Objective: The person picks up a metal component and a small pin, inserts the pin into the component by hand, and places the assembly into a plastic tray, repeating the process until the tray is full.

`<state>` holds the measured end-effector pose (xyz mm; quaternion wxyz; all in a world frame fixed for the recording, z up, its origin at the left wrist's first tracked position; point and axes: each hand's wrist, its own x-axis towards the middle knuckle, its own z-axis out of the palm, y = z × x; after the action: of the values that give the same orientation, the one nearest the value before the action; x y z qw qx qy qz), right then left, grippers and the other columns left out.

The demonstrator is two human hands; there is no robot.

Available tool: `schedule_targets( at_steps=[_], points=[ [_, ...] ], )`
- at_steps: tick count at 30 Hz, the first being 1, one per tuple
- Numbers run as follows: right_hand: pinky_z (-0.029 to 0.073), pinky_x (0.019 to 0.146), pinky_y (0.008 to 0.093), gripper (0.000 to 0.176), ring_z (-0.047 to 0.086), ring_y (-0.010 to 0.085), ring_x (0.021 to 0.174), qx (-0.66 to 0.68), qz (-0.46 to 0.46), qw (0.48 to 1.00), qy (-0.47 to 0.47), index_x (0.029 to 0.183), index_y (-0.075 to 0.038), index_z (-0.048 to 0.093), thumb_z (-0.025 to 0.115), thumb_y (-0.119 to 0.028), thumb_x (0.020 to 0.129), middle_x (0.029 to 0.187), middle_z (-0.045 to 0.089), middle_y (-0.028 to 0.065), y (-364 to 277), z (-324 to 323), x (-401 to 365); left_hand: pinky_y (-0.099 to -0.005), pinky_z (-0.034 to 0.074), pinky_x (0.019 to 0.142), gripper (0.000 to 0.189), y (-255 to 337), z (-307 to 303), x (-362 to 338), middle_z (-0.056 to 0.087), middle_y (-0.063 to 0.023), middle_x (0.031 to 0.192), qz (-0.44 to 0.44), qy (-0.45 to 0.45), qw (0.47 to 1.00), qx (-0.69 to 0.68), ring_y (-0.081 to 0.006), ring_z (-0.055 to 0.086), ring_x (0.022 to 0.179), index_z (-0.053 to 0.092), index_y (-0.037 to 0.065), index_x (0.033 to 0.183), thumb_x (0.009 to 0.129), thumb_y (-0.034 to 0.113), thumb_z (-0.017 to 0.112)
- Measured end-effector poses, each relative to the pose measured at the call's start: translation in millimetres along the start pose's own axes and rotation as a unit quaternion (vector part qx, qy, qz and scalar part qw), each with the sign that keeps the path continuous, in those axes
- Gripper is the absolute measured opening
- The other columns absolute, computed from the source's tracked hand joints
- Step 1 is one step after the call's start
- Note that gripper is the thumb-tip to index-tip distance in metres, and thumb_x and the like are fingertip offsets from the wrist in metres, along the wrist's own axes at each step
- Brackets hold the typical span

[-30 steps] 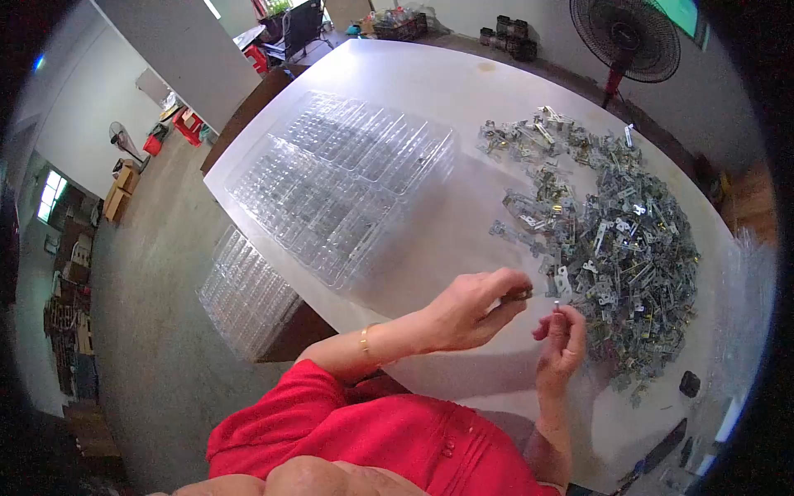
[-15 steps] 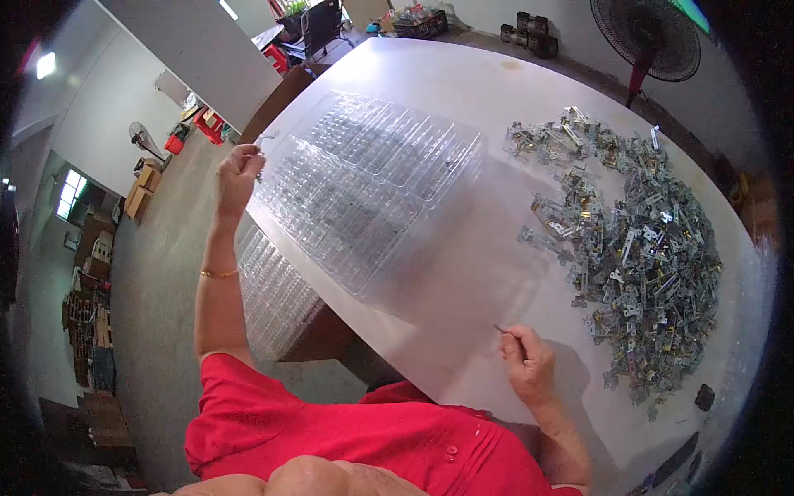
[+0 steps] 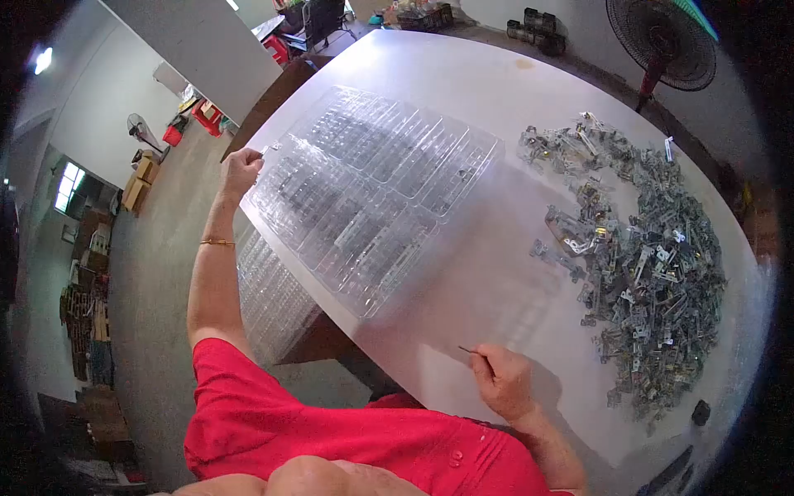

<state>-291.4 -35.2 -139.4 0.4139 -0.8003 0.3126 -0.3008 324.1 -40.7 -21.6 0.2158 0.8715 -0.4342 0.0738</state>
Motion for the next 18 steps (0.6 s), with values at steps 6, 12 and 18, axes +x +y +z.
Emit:
schedule_targets(
  at_steps=[6, 12, 18],
  points=[
    [0.051, 0.057, 0.0393, 0.007, 0.066, 0.0316, 0.064, -0.014, -0.017, 1.000, 0.003, 0.096, -0.005, 0.066, 0.069, -0.006, 0.090, 0.079, 0.068, 0.0124, 5, 2, -1, -0.0417, 0.057, 0.083, 0.021, 1, 9, 1, 0.075, -0.0195, 0.092, 0.041, 0.004, 0.999, 0.033, -0.0338, 0.074, 0.089, 0.079, 0.006, 0.097, 0.081, 0.018, 0.071],
    [0.051, 0.058, 0.0399, 0.007, 0.066, 0.0322, 0.066, -0.036, -0.020, 0.999, -0.003, 0.096, -0.005, 0.066, 0.070, -0.007, 0.090, 0.080, 0.068, 0.0128, 4, 1, -1, -0.0413, 0.057, 0.083, 0.020, 10, 5, -5, 0.075, -0.0198, 0.091, 0.035, -0.007, 0.998, 0.057, -0.0339, 0.074, 0.089, 0.079, 0.004, 0.093, 0.080, 0.017, 0.072],
    [0.051, 0.058, 0.0394, 0.008, 0.067, 0.0313, 0.066, -0.036, -0.025, 0.999, 0.001, 0.097, -0.005, 0.066, 0.070, -0.007, 0.090, 0.080, 0.069, 0.0133, 4, 1, -3, -0.0413, 0.057, 0.085, 0.021, 19, -1, -11, 0.075, -0.0203, 0.093, 0.005, -0.018, 0.999, 0.050, -0.0343, 0.074, 0.091, 0.079, 0.002, 0.092, 0.079, 0.018, 0.073]
  ],
)
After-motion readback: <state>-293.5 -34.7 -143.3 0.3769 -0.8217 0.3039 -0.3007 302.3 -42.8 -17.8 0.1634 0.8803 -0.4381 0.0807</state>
